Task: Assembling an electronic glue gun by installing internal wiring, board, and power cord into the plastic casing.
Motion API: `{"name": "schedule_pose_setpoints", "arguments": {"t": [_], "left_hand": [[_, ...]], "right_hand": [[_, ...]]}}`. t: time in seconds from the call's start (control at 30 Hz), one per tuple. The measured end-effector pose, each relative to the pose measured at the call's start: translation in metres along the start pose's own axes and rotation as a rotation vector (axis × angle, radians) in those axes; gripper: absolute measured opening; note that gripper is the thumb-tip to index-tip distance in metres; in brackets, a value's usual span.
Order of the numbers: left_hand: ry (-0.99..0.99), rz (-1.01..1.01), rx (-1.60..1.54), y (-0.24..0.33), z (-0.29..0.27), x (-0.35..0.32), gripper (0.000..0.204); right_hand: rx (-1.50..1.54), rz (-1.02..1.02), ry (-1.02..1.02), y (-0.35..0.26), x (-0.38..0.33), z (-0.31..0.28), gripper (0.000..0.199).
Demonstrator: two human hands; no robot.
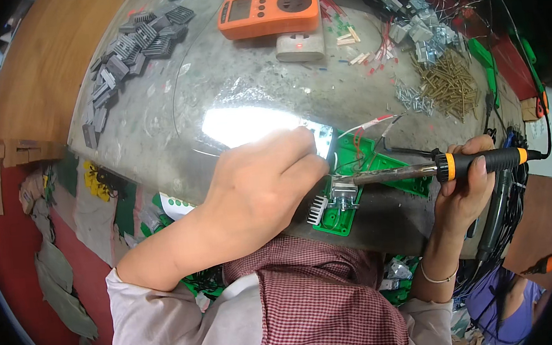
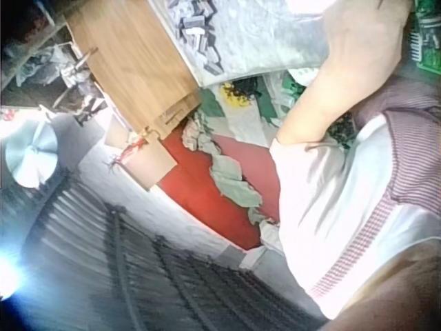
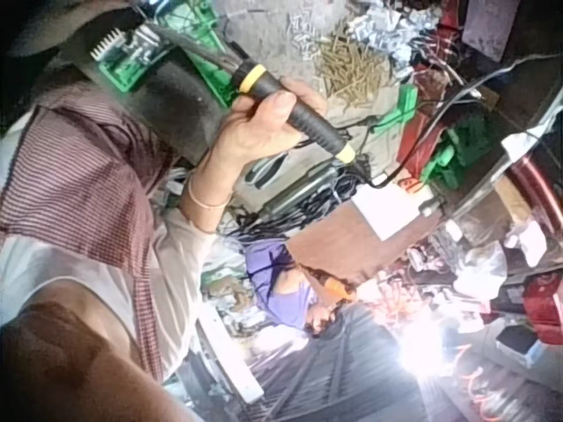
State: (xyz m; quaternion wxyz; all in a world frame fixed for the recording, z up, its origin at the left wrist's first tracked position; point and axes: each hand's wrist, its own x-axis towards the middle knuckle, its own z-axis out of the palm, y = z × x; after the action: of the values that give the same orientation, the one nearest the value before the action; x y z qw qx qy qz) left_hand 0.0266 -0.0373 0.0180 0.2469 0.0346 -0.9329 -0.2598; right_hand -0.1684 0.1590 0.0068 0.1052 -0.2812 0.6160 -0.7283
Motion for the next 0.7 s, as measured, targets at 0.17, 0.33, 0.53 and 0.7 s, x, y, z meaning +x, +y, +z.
{"name": "schedule_pose_setpoints", "arguments": {"t": [0.17,0.33,0.53,0.7], "left_hand": [[-0.019,0.015,0.049,0.0016,0.0004,0.0029,0.019],[-0.021,0.013,0.054,0.0026,0.0000,0.0036,0.019],[0.002,0.017,0.039,0.0022,0.0035,0.0035,0.018],[-0.011,0.012,0.036,0.0032,0.0032,0.0041,0.018]], "right_hand": [[0.001,0.031,0.003,0.0006,-0.0002,-0.0007,0.043],[0.016,0.026,-0.015,0.0022,0.0010,-0.0013,0.044],[0.015,0.024,-0.016,0.0049,0.0001,-0.0026,0.044],[-0.001,0.013,-0.027,0.0039,0.0001,-0.0027,0.045]]}}
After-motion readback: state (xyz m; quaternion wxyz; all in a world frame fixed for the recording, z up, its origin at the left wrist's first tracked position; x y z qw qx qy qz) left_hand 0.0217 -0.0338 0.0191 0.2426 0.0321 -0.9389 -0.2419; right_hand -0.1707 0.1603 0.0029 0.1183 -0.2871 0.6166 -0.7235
